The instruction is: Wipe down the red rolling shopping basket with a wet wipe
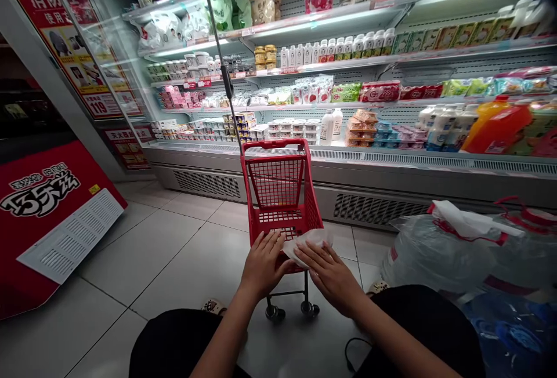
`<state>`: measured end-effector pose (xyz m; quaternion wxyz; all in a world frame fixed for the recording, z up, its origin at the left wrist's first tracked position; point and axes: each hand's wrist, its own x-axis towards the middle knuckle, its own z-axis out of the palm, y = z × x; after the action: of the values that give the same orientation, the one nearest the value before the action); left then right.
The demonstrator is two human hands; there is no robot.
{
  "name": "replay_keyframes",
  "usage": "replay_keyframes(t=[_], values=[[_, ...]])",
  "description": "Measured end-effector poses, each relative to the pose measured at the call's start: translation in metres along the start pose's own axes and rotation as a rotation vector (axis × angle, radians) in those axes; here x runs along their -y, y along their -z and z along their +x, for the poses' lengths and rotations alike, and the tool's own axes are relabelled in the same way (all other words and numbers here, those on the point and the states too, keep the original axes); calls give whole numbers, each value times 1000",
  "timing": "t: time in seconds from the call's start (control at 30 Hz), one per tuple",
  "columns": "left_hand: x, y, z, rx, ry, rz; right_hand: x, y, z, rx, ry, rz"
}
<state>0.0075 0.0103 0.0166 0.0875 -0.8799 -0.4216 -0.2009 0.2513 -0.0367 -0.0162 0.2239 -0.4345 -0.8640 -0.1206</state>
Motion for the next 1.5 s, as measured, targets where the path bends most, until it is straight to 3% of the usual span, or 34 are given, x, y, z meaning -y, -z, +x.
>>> replay_keyframes(t=[0.13, 0.23, 0.53, 0.9, 1.13, 1.27, 1.4, 1.5], values=[[1, 4, 0, 10, -27, -52, -45, 6, 7, 6, 17, -10], [-3, 3, 4, 16, -29, -70, -63, 4, 14, -14, -12, -47], [-8, 3, 1, -6, -42, -60, -9, -2, -4, 6, -116, -27], [-8, 9, -6, -15, -46, -34, 19, -5, 9, -18, -71, -34], [-10, 8, -6, -12, -28, -55, 7, -1, 11, 8, -62, 27], [-10, 9, -7, 0, -29, -61, -22, 6, 7, 46, -70, 42], [-12, 10, -8, 8, -35, -63, -50, 10, 5, -15, 7, -39], [-12, 9, -8, -5, -33, -62, -42, 8, 2, -24, -15, -43]])
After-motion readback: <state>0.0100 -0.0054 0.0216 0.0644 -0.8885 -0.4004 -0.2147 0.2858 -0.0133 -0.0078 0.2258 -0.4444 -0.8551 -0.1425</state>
